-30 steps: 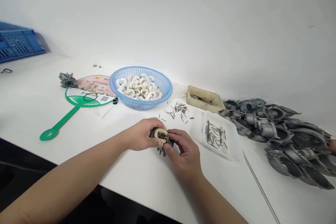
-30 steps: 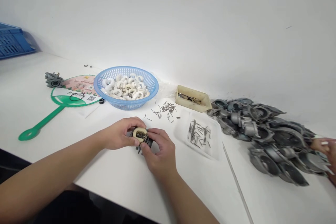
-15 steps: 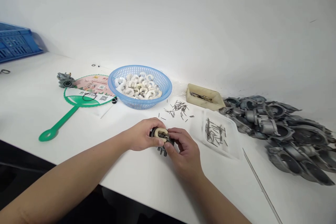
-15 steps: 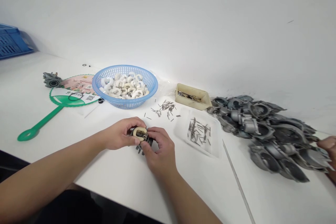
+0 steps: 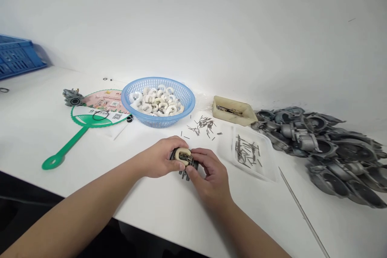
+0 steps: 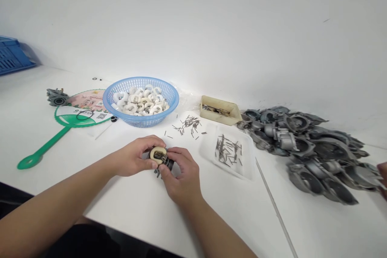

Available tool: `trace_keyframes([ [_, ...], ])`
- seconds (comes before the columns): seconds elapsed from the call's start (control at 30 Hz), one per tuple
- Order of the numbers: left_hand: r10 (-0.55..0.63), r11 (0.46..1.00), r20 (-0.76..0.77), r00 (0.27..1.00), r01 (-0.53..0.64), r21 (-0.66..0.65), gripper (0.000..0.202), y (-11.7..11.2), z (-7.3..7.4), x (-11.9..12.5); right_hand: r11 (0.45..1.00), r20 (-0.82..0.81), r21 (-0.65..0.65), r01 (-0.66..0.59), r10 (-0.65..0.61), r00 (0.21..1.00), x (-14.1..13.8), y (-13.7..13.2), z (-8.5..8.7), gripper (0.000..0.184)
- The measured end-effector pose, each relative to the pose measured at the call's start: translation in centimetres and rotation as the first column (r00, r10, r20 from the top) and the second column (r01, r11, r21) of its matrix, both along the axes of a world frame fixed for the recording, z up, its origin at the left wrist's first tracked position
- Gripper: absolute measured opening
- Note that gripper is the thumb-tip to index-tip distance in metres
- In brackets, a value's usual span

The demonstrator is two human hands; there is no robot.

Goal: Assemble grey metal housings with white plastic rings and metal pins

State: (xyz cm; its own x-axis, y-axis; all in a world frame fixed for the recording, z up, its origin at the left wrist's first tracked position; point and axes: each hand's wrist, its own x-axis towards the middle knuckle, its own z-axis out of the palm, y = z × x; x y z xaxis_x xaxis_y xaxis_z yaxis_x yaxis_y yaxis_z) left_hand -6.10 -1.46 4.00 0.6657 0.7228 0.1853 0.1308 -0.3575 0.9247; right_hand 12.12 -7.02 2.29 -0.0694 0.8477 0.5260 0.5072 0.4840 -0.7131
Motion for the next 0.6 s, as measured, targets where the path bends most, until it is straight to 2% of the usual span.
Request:
trace_keyframes([
  [0.37,0.007,0.998,0.038,0.999,-0.005,-0.061,0.030,-0.1,-0.5,0.2,0.999,0.025,0.040,-0.035,0.034,0.999,0.3,0.1,0.2,0.021],
  [0.6,-0.011,0.994,0.082,0.997,0.020,-0.104,0.031,0.1,-1.1,0.4,0.999,0.014,0.049,0.006,-0.006,1.000,0.1,0.1,0.1,0.018],
])
